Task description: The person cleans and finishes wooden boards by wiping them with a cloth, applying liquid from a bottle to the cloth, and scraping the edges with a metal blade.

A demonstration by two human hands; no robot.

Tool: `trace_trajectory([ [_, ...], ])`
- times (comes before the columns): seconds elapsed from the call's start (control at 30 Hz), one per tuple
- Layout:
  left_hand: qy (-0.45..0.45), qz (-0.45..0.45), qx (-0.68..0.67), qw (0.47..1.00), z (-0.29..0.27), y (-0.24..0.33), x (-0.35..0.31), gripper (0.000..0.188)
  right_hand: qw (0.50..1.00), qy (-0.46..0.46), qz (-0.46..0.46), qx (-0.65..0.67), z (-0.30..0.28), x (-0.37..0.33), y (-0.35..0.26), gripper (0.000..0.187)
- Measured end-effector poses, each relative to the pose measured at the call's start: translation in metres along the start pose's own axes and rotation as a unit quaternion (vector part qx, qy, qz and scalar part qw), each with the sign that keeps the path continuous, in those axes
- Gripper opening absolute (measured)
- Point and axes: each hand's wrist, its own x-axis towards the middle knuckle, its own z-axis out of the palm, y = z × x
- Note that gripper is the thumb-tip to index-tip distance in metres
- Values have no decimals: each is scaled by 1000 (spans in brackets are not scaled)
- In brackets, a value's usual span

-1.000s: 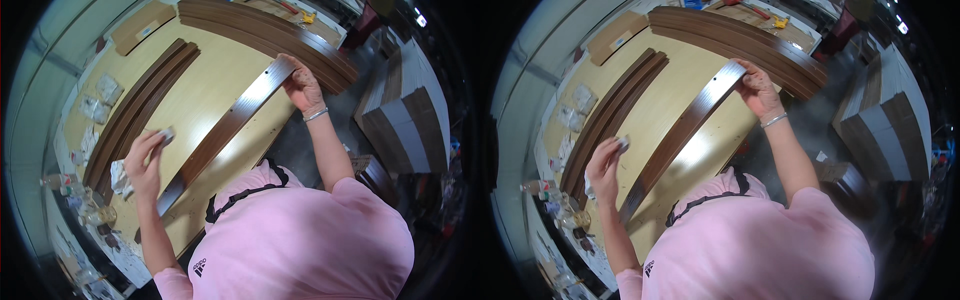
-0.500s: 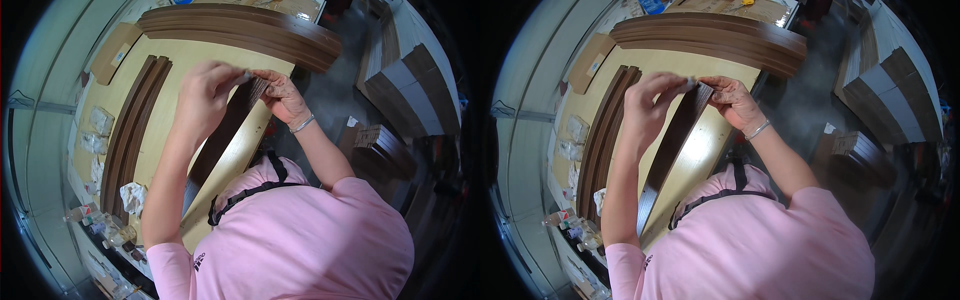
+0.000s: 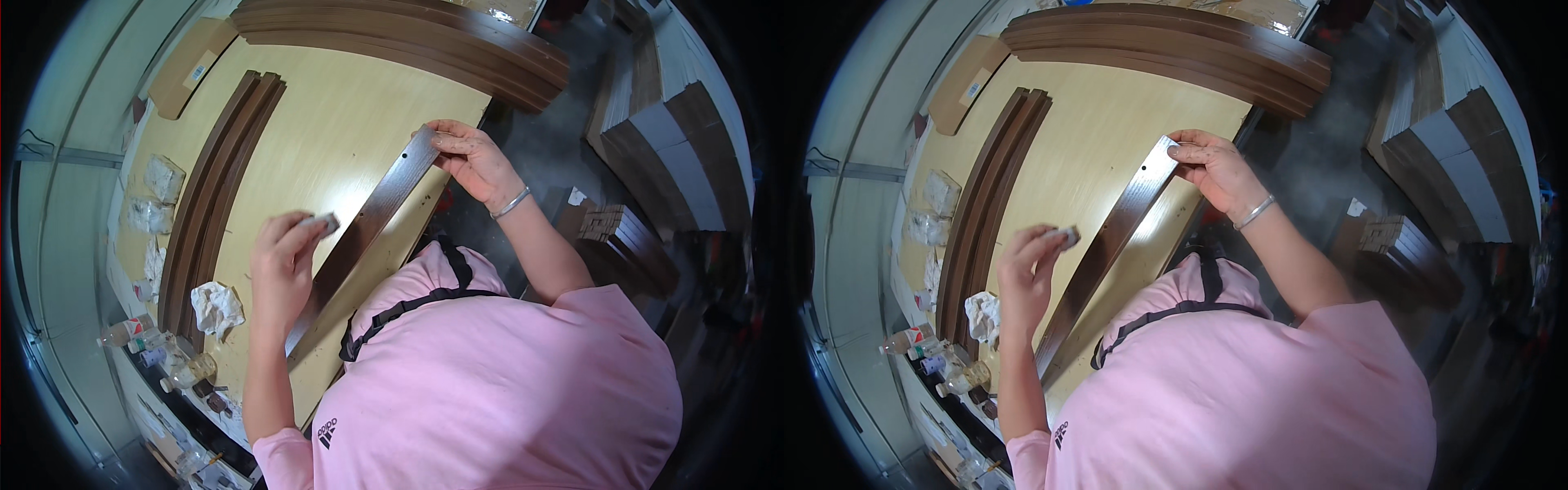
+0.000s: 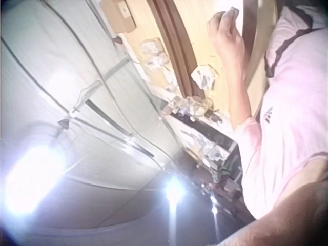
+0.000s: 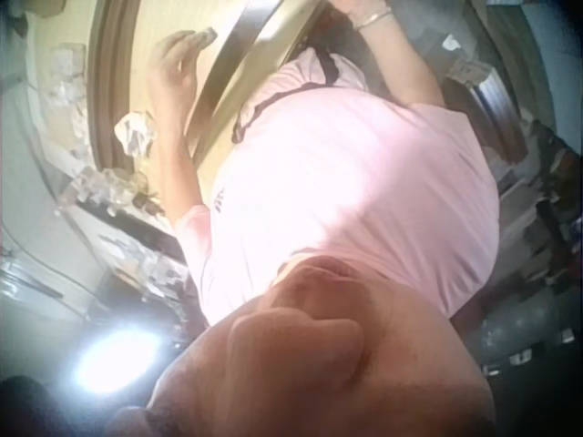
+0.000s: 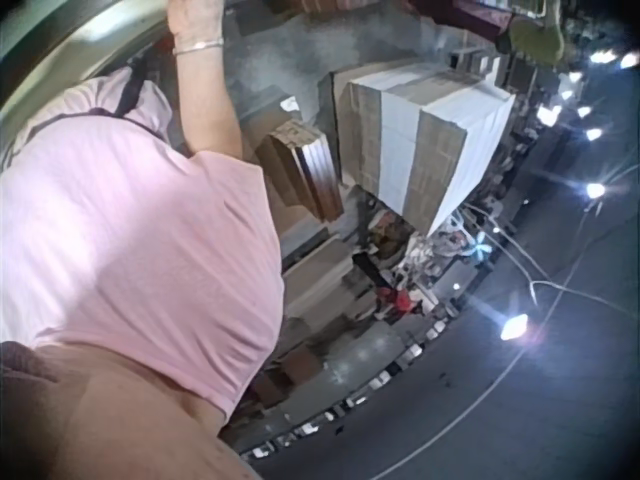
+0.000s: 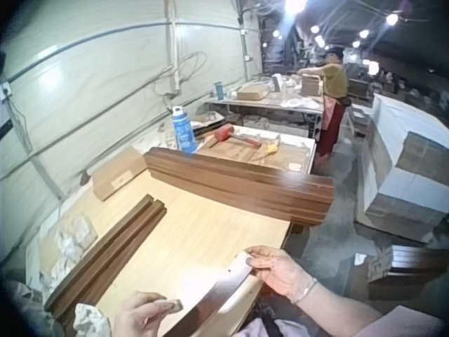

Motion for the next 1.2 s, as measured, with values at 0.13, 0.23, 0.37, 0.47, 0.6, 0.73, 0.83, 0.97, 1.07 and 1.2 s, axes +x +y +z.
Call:
trace_trajectory([
  [0.13,8,84,-8,996,23,14,50,17,1000,-6,6,-8,-2,-3,0,28],
  [0.23,-5,110,-29,993,42,28,86,15,1000,-11,7,-11,1,-10,-4,26],
  [0.37,-10,150,-65,987,70,45,114,13,1000,-5,-16,-19,4,-18,-6,28],
  [0.47,-25,172,-41,984,74,48,111,15,999,-17,-25,-10,0,-19,-4,29],
  [0.6,-22,156,0,988,61,35,75,22,998,-22,-10,-52,-1,-14,-6,30],
  [0.73,-16,111,45,993,33,12,10,28,997,-25,-23,-73,-5,-5,-8,31],
  [0.83,1,29,81,996,12,-17,-60,25,996,-30,-14,-80,-8,7,-8,32],
  [0.97,56,-126,111,984,-18,-50,-170,21,992,-35,-6,-123,-14,21,-11,37],
  [1.07,108,-229,167,953,-41,-80,-253,22,990,-71,-9,-118,-8,27,-16,39],
  [1.2,181,-346,256,884,-59,-91,-313,20,988,-83,-14,-131,2,35,-22,42],
])
